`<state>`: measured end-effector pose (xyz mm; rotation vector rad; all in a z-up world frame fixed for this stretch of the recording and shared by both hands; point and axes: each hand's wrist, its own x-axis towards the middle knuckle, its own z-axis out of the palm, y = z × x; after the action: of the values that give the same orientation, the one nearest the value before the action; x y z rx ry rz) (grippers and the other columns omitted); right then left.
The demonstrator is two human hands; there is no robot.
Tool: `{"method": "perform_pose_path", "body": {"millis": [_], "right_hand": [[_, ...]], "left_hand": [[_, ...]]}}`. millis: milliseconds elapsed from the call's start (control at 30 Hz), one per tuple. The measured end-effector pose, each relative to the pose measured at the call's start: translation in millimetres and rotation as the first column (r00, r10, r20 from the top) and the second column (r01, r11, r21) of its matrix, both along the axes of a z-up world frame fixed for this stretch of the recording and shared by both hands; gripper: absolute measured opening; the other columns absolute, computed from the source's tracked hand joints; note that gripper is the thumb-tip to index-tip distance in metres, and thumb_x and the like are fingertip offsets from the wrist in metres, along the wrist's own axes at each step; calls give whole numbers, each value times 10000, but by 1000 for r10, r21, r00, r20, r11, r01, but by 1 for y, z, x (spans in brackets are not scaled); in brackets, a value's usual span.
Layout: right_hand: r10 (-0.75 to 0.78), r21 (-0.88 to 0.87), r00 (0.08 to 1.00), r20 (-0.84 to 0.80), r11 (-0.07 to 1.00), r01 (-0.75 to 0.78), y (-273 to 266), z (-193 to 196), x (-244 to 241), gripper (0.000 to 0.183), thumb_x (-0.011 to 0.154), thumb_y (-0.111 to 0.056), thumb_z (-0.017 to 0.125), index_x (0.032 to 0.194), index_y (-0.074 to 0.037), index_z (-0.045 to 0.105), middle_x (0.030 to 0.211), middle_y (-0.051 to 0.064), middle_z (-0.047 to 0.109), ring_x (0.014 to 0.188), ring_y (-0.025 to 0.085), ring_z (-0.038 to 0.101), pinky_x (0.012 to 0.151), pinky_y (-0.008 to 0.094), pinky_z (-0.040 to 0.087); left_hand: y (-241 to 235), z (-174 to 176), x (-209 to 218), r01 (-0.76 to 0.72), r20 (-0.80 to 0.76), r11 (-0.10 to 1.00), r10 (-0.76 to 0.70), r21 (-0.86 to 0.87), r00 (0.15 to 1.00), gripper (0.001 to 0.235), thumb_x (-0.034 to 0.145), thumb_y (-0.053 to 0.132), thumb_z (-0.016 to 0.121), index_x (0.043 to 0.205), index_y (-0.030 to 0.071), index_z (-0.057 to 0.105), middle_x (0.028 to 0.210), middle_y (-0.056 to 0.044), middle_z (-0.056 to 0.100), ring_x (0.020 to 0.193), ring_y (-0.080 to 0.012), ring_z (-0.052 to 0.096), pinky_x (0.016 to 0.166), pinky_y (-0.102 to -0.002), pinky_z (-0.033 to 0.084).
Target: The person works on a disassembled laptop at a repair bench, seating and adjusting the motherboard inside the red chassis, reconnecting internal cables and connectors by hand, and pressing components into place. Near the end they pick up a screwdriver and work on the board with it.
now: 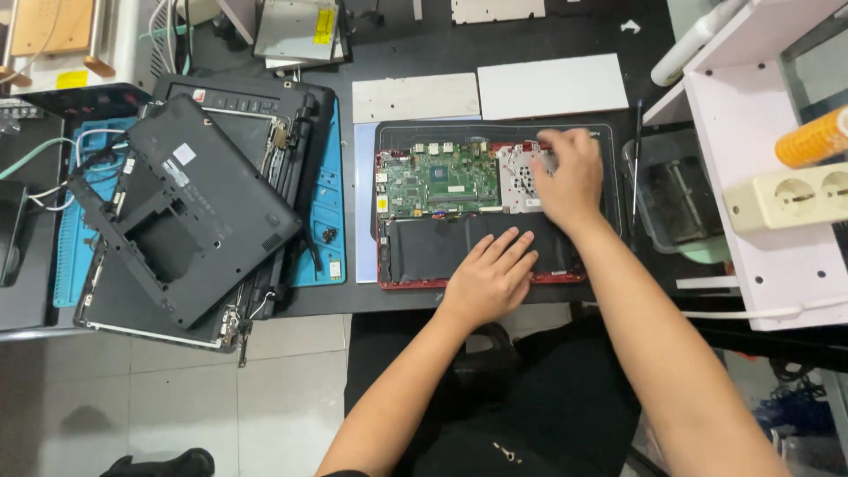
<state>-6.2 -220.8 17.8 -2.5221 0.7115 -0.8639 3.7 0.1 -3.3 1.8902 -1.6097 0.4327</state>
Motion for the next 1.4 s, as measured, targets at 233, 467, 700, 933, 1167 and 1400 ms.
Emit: {"method": "perform_pose_path", "body": {"millis": [233, 467, 700, 933, 1167, 1400], "right_hand": [[134, -95, 983, -127, 985, -147, 3, -8, 18, 342, 837, -275, 813, 1166, -187, 778, 1246, 53, 616, 1208, 288, 516, 967, 461, 358], [138, 67, 990, -32, 988, -135, 2, 0, 25, 415, 800, -297, 832, 1155, -114, 718, 1134, 15, 678, 1073, 222, 643, 903, 421, 426], [146, -114, 988, -48, 982, -151, 5, -5, 21, 201, 855, -260, 833, 1002, -134, 782, 1064, 13, 685, 1027, 234, 653, 845, 431, 441], [109, -131, 974, -197, 982, -136, 9, -15, 16, 359, 890, -261, 778, 1226, -135, 752, 1324, 96, 611, 1313, 318, 506, 1038, 515, 362], [90, -182, 972, -217, 974, -131, 63, 15, -24, 525, 806, -327, 821, 1267, -102, 709, 1499, 227, 426, 1417, 447, 311, 1091, 591, 248], [171, -90, 982, -86, 980, -178, 45, 19, -15, 402, 921, -121, 721, 1321, -127, 689, 1441, 85, 580, 1375, 326, 489, 1104, 494, 385]], "left_hand": [[2, -2, -3, 11, -18, 1000, -11, 2, 1000, 329, 876, 212, 734, 1179, 85, 705, 1427, -115, 621, 1347, -296, 576, 1099, -486, 481], [0, -2, 1, 6, -38, 1000, -6, -17, 999, 327, 884, 218, 734, 1179, 79, 704, 1429, -123, 617, 1347, -305, 575, 1101, -494, 481], [2, -1, -1, 7, -42, 1000, -8, -18, 999, 323, 890, 226, 726, 1175, 75, 706, 1403, -125, 631, 1336, -305, 580, 1097, -492, 490], [2, -4, -3, -3, -38, 999, 2, -36, 999, 324, 886, 228, 720, 1174, 79, 712, 1392, -108, 641, 1336, -296, 582, 1102, -485, 479], [2, -7, -2, 26, -43, 999, -25, 20, 999, 389, 851, 253, 734, 1188, 58, 714, 1301, -115, 656, 1319, -305, 586, 1105, -502, 475], [0, -9, -2, 3, -45, 999, -5, -41, 999, 359, 874, 238, 722, 1192, 72, 707, 1380, -120, 639, 1334, -302, 574, 1106, -492, 471]]}}
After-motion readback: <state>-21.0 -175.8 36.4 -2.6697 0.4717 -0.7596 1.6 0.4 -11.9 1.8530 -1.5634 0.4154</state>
